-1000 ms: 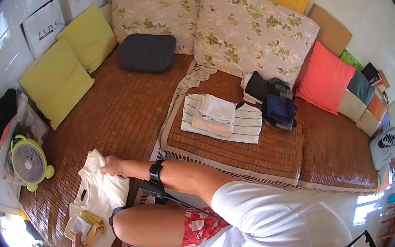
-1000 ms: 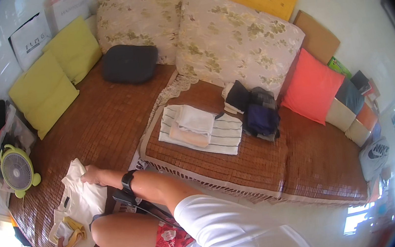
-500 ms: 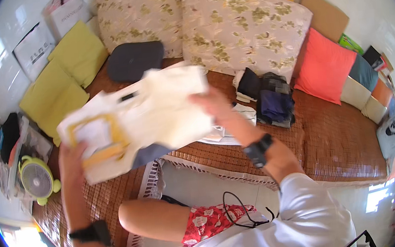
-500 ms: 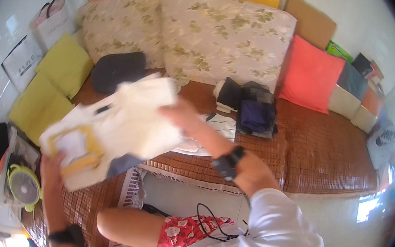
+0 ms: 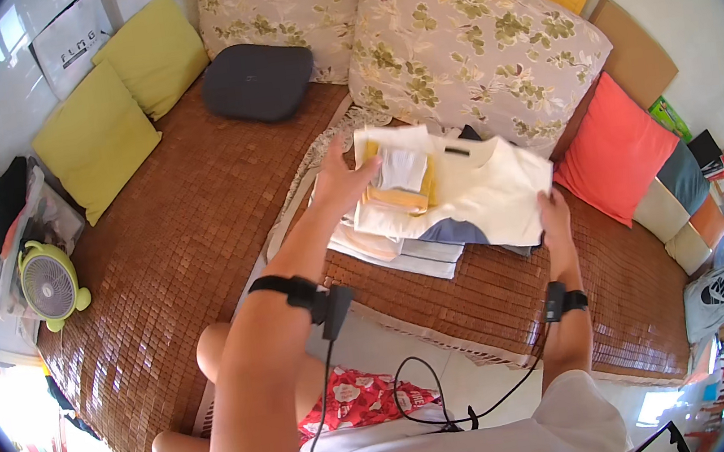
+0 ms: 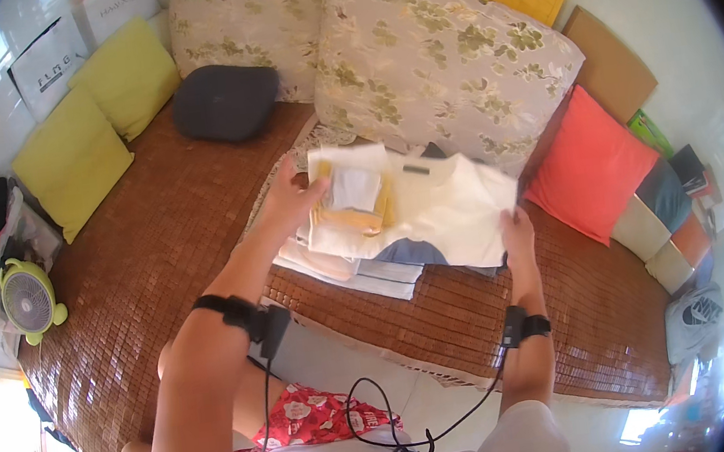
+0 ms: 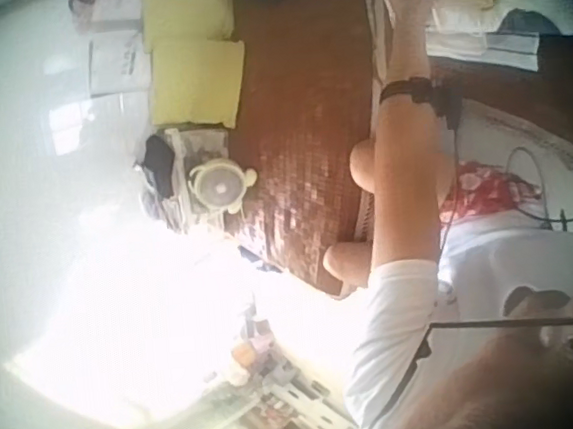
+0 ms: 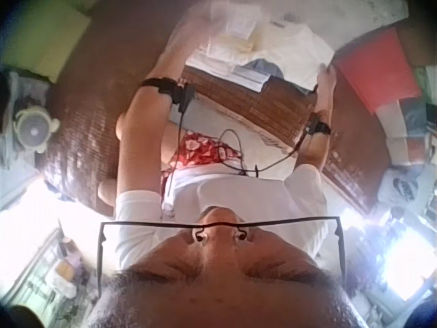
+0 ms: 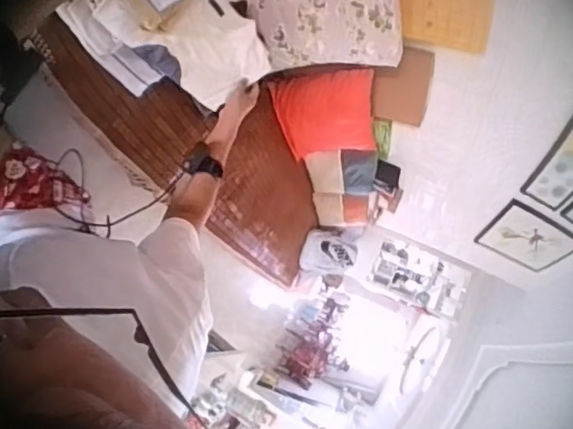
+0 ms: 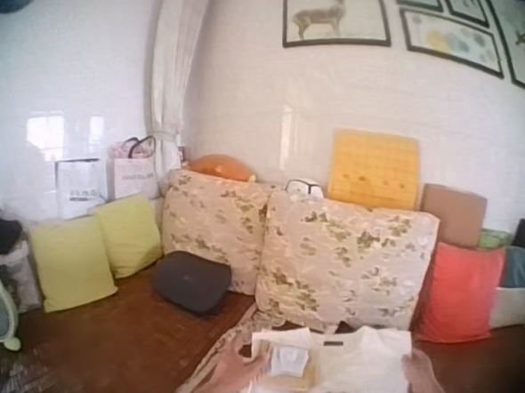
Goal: Folding various items of clothing including t-shirts and small pieces of fabric on a bed surface.
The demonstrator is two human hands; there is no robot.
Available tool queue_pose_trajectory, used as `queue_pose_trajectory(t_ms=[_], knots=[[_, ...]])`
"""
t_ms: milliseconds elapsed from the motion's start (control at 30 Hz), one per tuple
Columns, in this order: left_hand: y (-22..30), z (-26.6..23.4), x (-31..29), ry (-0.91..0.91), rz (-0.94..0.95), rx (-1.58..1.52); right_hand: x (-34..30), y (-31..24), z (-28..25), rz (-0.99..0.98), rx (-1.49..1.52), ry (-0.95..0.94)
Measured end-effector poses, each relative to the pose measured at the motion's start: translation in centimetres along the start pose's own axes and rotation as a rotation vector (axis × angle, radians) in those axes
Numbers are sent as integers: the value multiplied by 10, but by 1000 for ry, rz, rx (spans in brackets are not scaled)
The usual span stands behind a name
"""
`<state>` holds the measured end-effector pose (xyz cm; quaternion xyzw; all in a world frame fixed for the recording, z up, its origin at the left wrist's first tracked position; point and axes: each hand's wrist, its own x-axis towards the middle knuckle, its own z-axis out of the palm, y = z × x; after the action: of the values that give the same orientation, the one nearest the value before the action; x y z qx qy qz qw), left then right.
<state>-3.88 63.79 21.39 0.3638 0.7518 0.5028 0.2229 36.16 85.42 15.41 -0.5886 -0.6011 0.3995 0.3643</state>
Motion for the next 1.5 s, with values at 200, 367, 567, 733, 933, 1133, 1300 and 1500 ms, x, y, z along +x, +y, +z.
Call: queue_pose_trajectory(t_ms=[200, 367, 567, 733, 933, 1133, 1300, 1500], knots=[[-63, -108, -55, -215, -85, 136, -42, 26, 21, -314, -64, 158], [-129, -241, -127, -59, -327, -37, -130, -57, 120, -304, 31, -631], [-149, -341, -249, 336, -471, -210, -168, -116, 184, -569, -321, -946], [-160, -371, -349, 516, -611, -183, -41, -92, 212, -591, -449, -352], [-223, -419, -476, 791, -707, -486, 73, -55, 242, -602, -540, -296], [-266, -427, -543, 1050, -818, -696, 63, -70, 265, -297, -855, -471], [-282, -417, -547, 1137, -881, -655, 24, -106, 244, -244, -828, -622], [-288, -413, -534, 1079, -854, -587, -14, -104, 237, -580, -709, -757]])
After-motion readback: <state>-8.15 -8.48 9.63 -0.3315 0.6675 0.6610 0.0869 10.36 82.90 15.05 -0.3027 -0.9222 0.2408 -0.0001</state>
